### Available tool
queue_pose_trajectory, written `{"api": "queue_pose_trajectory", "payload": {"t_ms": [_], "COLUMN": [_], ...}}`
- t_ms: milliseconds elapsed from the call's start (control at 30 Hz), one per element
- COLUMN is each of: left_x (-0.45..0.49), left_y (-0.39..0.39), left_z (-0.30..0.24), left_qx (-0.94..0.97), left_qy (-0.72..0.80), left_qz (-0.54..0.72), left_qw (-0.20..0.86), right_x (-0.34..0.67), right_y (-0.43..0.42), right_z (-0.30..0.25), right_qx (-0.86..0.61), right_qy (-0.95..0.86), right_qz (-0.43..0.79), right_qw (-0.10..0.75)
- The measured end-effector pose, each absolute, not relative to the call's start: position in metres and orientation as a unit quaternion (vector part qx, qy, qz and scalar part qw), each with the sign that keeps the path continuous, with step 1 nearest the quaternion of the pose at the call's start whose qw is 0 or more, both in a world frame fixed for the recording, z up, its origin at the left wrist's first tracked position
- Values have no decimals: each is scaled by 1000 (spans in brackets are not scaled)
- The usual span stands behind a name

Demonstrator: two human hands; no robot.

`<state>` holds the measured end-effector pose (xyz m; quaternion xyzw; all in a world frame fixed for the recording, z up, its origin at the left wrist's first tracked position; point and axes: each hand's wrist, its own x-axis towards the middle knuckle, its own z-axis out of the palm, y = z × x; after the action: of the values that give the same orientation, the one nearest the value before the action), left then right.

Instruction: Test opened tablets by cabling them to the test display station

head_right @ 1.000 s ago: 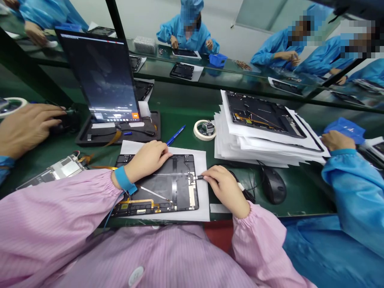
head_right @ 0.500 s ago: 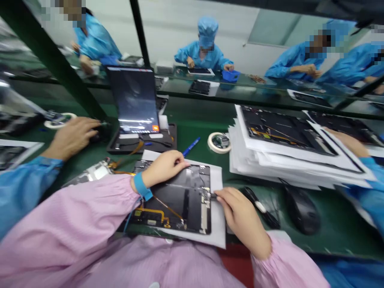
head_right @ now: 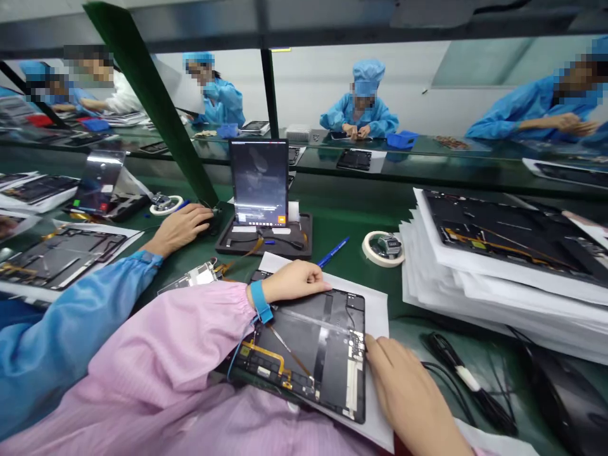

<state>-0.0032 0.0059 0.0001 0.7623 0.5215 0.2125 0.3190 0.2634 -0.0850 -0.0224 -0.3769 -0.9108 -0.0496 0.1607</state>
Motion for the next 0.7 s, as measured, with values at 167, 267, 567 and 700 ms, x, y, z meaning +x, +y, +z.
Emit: {"api": "queue_pose_trajectory", "payload": {"t_ms": [167,267,567,700], "left_x": [-4,-5,-5,-5], "left_y": [3,3,3,3], "left_z": [-2,-5,-4,-5], "left_qx": [778,786,787,788], "left_qy": [507,503,514,515], "left_qz": [216,212,181,180], "left_qw": [301,290,289,284], "right_x": [272,273,271,271], "right_y": [-84,-90,-89,-88], "right_z": [-13,-10,-2,-1], "right_qx": [-437,-469,-407,-412], "right_qy": [-874,-824,-879,-876], "right_qz": [81,91,54,42], "right_qw": [199,304,244,246]}}
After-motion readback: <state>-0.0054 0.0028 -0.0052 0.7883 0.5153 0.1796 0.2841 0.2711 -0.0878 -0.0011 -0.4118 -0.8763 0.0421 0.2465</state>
